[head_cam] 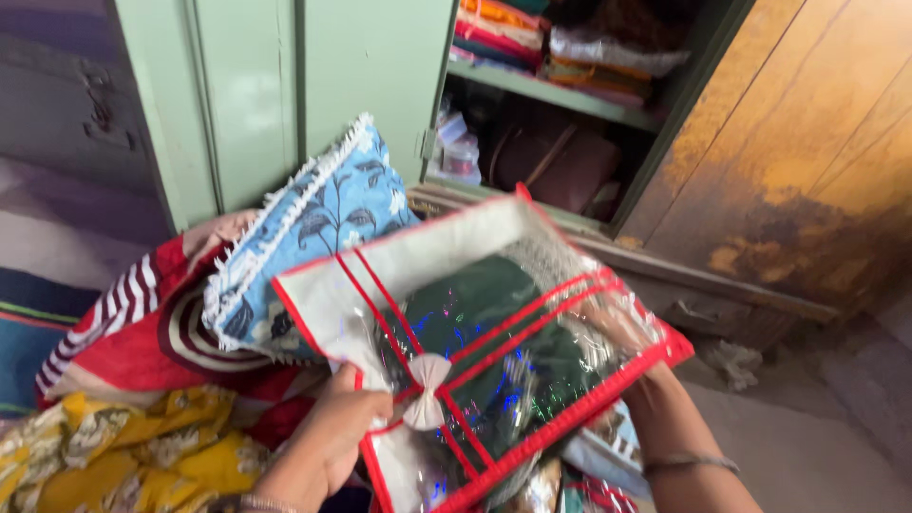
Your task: The person is sitting on the floor and packing various folded clothes into clear plastic bags with red trim. They handle multiple garments, including a green embroidered piece and a pink floral piece, folding them and placing them into the bags.
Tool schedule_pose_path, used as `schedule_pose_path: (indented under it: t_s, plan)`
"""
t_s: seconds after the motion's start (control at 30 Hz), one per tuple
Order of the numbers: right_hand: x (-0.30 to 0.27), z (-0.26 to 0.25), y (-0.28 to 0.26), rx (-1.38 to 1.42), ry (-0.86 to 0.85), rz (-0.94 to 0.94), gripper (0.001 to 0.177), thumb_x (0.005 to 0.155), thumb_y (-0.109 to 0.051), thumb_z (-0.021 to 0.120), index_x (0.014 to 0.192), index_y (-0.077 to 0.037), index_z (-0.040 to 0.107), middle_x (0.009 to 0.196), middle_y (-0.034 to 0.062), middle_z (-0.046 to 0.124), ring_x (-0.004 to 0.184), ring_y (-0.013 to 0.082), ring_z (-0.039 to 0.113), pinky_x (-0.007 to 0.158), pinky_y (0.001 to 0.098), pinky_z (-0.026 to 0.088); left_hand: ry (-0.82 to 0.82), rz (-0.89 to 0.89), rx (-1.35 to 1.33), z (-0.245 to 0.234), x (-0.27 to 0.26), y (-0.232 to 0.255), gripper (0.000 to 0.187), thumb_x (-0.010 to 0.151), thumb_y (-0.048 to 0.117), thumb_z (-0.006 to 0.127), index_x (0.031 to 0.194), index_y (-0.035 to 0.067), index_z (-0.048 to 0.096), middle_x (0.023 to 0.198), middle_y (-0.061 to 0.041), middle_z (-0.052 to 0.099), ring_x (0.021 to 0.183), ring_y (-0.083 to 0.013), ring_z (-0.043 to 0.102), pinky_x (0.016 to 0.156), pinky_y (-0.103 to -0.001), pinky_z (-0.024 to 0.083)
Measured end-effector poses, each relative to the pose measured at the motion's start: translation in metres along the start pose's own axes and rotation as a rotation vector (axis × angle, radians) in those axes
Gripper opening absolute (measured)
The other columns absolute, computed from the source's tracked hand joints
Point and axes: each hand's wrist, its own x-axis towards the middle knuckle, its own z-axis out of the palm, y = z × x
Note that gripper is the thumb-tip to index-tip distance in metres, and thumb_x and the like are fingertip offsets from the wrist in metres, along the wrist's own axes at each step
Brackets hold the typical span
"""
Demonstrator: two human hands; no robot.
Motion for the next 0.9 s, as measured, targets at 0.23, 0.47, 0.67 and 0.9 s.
schedule_pose_path:
  t_s: [0.23,0.47,0.67,0.9]
  plan:
    - [-0.016,0.033,-0.011,-0.489,0.425,0.205,0.082,0.091,-0.049,0.072,0.15,0.006,0.055,0.134,0.0122,0.069,0.123,0.0244,0.063,0.101,0.0339,0.048,0.018,0.052,0.08,-0.006,0.001,-0.006,0.061,0.069,-0.006,0.06,0.13,-0.005,0.057,0.113,-0.015,0.065,0.1,-0.0222,0.057,0.092,-0.035,0.047]
    - [-0.051,0.063,-0.047,-0.679,-0.012,0.193,0.09,0.075,-0.024,0.081,0.154,-0.014,0.039,0.128,0.0078,0.069,0.112,0.023,0.068,0.089,0.0386,0.059,0.105,0.027,0.079,-0.006,0.007,-0.008,0.093,0.067,-0.007,0.062,0.153,0.003,0.03,0.125,-0.01,0.06,0.111,-0.0153,0.054,0.098,-0.031,0.041]
    - [-0.041,0.066,-0.034,-0.059,0.232,-0.003,0.078,0.072,-0.005,0.075,0.146,-0.012,0.049,0.114,0.0144,0.072,0.095,0.0282,0.072,0.082,0.0433,0.061,0.048,0.056,0.066,-0.003,0.007,-0.007,0.064,0.068,-0.007,0.057,0.132,-0.001,0.055,0.114,-0.017,0.064,0.1,-0.0242,0.056,0.088,-0.037,0.048]
    - [-0.028,0.073,-0.006,0.279,0.478,-0.038,0.047,0.084,-0.026,0.071,0.125,-0.005,0.066,0.107,0.0112,0.075,0.09,0.0237,0.075,0.081,0.0421,0.06,0.047,0.137,0.088,-0.002,0.021,-0.01,0.066,0.066,-0.008,0.054,0.131,0.002,0.059,0.117,-0.015,0.069,0.104,-0.0224,0.064,0.088,-0.034,0.05]
